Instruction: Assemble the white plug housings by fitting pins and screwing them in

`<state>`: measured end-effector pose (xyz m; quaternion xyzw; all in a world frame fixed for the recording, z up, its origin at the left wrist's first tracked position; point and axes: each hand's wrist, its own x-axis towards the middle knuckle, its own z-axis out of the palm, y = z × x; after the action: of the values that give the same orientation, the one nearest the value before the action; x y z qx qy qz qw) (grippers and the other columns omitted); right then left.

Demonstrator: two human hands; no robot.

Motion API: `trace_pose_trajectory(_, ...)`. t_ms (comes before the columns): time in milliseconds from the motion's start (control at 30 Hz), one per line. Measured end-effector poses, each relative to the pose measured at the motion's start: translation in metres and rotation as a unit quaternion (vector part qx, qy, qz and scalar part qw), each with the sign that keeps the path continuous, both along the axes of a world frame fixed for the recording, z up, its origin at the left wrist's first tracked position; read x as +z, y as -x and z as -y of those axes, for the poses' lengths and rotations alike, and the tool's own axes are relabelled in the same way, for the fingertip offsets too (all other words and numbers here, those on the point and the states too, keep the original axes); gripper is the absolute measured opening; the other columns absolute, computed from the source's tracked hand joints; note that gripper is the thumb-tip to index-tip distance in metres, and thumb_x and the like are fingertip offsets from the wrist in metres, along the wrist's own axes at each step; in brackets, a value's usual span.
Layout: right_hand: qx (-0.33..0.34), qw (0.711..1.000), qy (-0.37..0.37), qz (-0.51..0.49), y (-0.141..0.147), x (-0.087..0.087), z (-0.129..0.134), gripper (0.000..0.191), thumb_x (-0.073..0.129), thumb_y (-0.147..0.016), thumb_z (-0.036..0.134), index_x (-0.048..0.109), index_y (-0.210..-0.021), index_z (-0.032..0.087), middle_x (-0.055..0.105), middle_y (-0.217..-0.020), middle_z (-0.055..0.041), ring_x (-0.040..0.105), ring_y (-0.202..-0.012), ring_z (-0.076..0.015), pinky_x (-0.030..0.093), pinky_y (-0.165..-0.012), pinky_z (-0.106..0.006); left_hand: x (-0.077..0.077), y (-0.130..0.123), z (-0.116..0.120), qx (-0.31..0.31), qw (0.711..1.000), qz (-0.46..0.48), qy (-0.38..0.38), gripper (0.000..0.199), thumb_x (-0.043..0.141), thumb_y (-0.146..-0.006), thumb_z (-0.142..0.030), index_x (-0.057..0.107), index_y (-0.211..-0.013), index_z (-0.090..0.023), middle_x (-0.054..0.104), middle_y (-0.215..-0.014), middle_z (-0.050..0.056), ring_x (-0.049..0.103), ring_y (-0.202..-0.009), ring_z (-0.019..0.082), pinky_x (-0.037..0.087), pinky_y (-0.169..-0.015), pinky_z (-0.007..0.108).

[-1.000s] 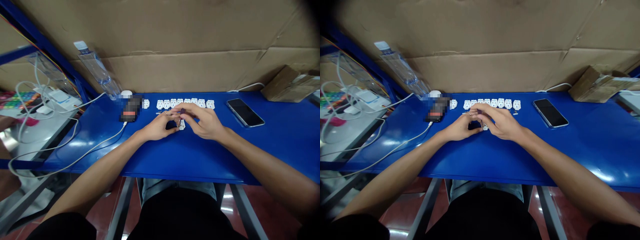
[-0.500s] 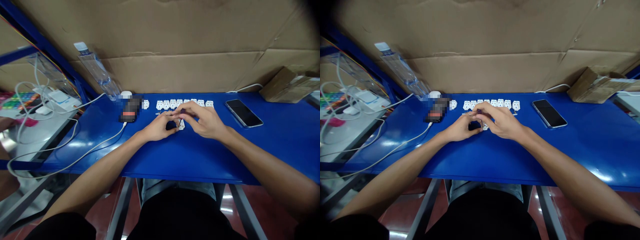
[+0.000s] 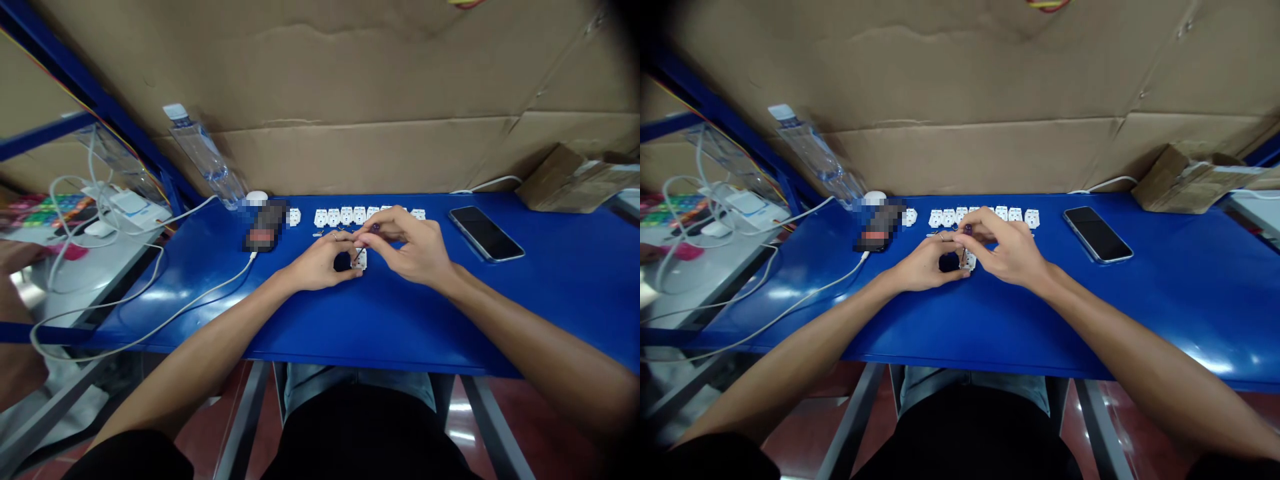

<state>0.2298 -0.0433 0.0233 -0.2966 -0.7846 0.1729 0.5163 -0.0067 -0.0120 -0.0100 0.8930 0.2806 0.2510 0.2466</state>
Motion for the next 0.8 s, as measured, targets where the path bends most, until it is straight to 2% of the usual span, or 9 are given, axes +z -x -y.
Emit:
trace_pose_trajectory(133,-0.035,0.993,-0.007,-0.113,-0.005,0.001,-0.005,0.016,0.08,-0.108,0.038,0.071,-0.118,0.03,0.09,-0.105,-0.0017,0.091,-0.091,-0.023,0.079,-0.084,-0.038,0.013,0.015,-0.008,0.022,0.999,0.014,-0.042,0.012,0.086,-0.099,-0.03,0.077,-0.102,-0.022,0.075,-0.149,0.011,0.073,-0.14,0.031,0.056,-0.123,0.051)
trace_pose_trajectory(267,-0.069,0.987,-0.012,-0.148,-0.012,0.001,-0.017,0.018,0.083,-0.107,0.041,0.073,-0.116,0.03,0.089,-0.098,-0.002,0.091,-0.091,-0.0246,0.081,-0.083,-0.041,0.027,0.053,-0.033,0.167,0.98,-0.025,-0.108,0.01,0.083,-0.103,-0.03,0.076,-0.102,-0.022,0.075,-0.153,0.013,0.07,-0.146,0.033,0.051,-0.128,0.055)
trace_pose_trajectory(333,-0.076,0.986,-0.005,-0.147,-0.014,0.0,-0.021,0.02,0.083,-0.106,0.044,0.073,-0.116,0.03,0.089,-0.097,-0.0023,0.091,-0.09,-0.0251,0.082,-0.082,-0.042,0.027,0.071,-0.046,0.208,0.969,-0.048,-0.121,0.01,0.081,-0.104,-0.03,0.076,-0.103,-0.022,0.073,-0.158,0.014,0.07,-0.148,0.033,0.051,-0.129,0.056)
trace_pose_trajectory(500,-0.068,0.986,0.007,-0.15,-0.014,-0.005,-0.022,0.021,0.085,-0.105,0.045,0.074,-0.115,0.03,0.088,-0.094,-0.0012,0.091,-0.088,-0.0247,0.082,-0.084,-0.042,0.014,0.09,-0.068,0.212,0.964,-0.1,-0.127,0.009,0.077,-0.107,-0.029,0.075,-0.108,-0.021,0.072,-0.16,0.017,0.067,-0.153,0.036,0.052,-0.127,0.058)
trace_pose_trajectory(600,-0.055,0.986,0.015,-0.154,-0.012,-0.007,-0.021,0.021,0.086,-0.104,0.043,0.074,-0.115,0.029,0.088,-0.094,-0.0004,0.091,-0.089,-0.024,0.082,-0.083,-0.04,0.007,0.09,-0.072,0.201,0.965,-0.111,-0.124,0.008,0.075,-0.107,-0.027,0.075,-0.11,-0.02,0.074,-0.156,0.018,0.067,-0.153,0.035,0.053,-0.128,0.058)
trace_pose_trajectory(800,-0.044,0.988,0.028,-0.143,-0.012,-0.013,-0.023,0.025,0.085,-0.104,0.048,0.073,-0.117,0.029,0.087,-0.094,-0.0012,0.091,-0.088,-0.025,0.082,-0.081,-0.04,0.001,0.087,-0.076,0.201,0.964,-0.129,-0.116,0.008,0.073,-0.109,-0.027,0.076,-0.113,-0.021,0.071,-0.161,0.016,0.068,-0.151,0.034,0.049,-0.132,0.061)
